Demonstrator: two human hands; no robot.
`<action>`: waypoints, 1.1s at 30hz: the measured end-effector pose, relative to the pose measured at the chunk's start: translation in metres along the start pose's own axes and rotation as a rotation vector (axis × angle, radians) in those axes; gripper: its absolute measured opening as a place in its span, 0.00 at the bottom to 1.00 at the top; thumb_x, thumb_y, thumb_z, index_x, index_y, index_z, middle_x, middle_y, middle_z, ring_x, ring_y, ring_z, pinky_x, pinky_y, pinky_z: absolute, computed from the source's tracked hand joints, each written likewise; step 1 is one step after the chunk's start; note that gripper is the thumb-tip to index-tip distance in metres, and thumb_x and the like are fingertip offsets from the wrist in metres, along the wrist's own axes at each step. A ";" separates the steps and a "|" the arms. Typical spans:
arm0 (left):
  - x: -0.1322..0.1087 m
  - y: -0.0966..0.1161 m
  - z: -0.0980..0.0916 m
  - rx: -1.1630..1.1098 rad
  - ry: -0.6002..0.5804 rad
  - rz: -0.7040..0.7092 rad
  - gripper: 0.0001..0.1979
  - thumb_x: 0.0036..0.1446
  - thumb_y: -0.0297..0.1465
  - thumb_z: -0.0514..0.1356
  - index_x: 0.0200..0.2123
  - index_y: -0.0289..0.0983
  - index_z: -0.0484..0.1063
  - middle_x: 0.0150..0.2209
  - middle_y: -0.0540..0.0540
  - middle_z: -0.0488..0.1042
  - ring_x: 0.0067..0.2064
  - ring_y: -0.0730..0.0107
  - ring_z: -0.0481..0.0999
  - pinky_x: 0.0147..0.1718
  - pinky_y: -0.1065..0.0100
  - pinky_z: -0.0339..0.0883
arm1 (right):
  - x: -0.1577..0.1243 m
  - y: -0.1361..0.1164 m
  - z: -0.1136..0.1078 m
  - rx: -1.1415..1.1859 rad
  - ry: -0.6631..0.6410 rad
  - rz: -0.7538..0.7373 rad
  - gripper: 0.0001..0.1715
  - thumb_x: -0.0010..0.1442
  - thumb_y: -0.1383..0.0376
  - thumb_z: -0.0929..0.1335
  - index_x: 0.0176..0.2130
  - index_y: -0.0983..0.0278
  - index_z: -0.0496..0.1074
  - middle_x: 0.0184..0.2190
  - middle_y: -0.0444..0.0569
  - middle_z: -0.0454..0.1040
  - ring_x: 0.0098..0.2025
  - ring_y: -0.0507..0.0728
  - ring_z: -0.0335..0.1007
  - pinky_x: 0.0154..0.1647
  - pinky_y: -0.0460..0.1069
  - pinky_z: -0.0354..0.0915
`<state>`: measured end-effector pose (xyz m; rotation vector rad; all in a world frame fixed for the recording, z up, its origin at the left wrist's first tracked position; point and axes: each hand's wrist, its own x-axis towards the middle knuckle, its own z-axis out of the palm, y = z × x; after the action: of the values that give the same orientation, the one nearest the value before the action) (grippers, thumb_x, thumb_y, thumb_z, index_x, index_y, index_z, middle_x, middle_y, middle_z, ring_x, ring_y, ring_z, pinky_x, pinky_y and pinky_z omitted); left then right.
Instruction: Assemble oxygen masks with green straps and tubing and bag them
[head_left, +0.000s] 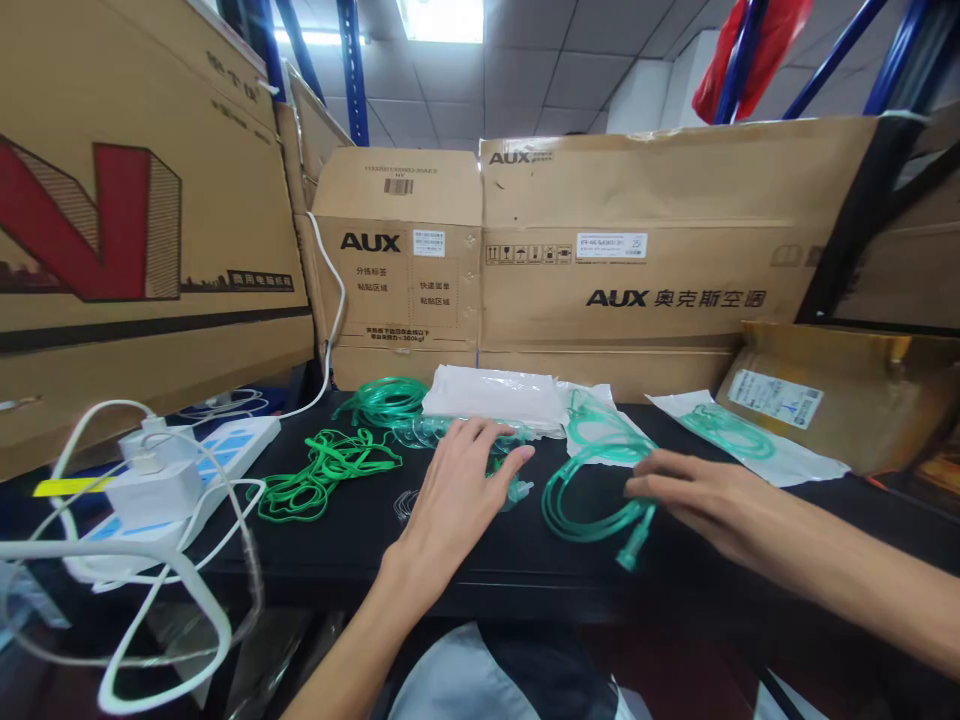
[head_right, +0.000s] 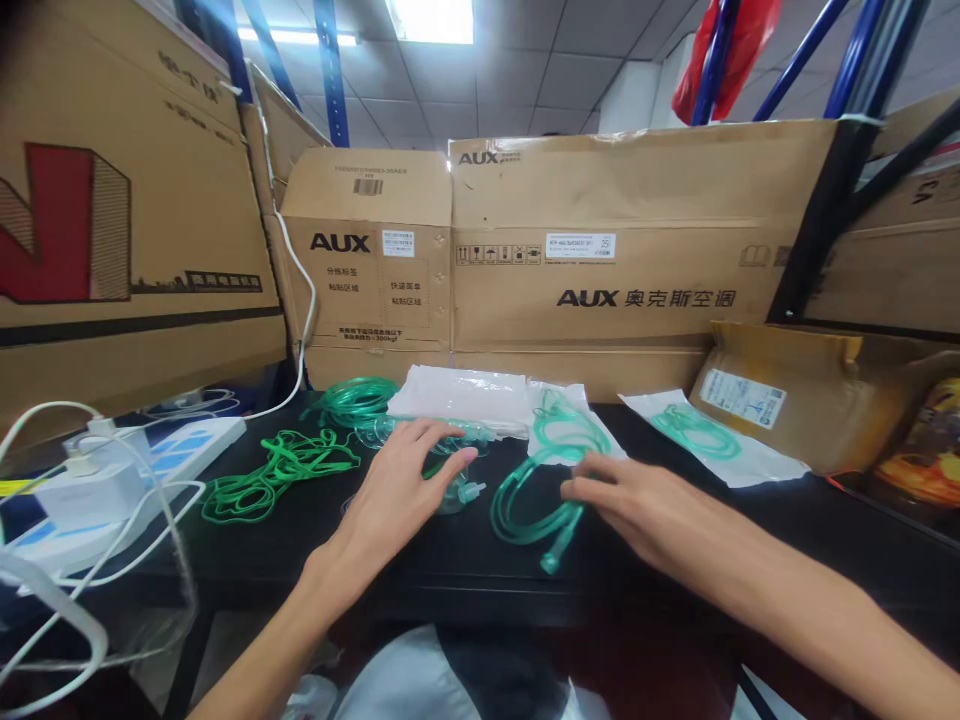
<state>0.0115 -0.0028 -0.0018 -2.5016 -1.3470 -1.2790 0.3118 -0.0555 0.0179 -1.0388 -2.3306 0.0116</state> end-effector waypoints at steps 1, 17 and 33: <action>0.003 0.002 0.001 -0.025 0.009 0.021 0.15 0.69 0.42 0.56 0.50 0.41 0.74 0.50 0.46 0.76 0.54 0.59 0.70 0.56 0.59 0.62 | 0.006 0.003 -0.006 -0.048 -0.028 -0.023 0.14 0.68 0.61 0.65 0.47 0.53 0.79 0.46 0.51 0.78 0.34 0.57 0.77 0.33 0.50 0.68; 0.072 0.011 0.024 -0.414 -0.481 0.083 0.16 0.64 0.40 0.57 0.31 0.37 0.79 0.31 0.48 0.81 0.31 0.67 0.77 0.30 0.69 0.65 | 0.006 0.001 0.001 0.266 0.291 0.234 0.16 0.67 0.61 0.64 0.52 0.50 0.75 0.70 0.44 0.61 0.68 0.69 0.61 0.65 0.67 0.63; 0.095 -0.044 -0.036 -0.271 -0.031 -0.028 0.18 0.68 0.37 0.55 0.57 0.41 0.74 0.30 0.51 0.77 0.22 0.76 0.71 0.28 0.73 0.69 | 0.087 -0.024 0.045 1.425 0.112 0.460 0.30 0.69 0.53 0.66 0.65 0.61 0.64 0.64 0.56 0.70 0.64 0.63 0.68 0.67 0.62 0.64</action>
<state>-0.0156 0.0765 0.0712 -2.6936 -1.2977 -1.5295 0.2265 -0.0029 0.0301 -0.6729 -1.3013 1.4702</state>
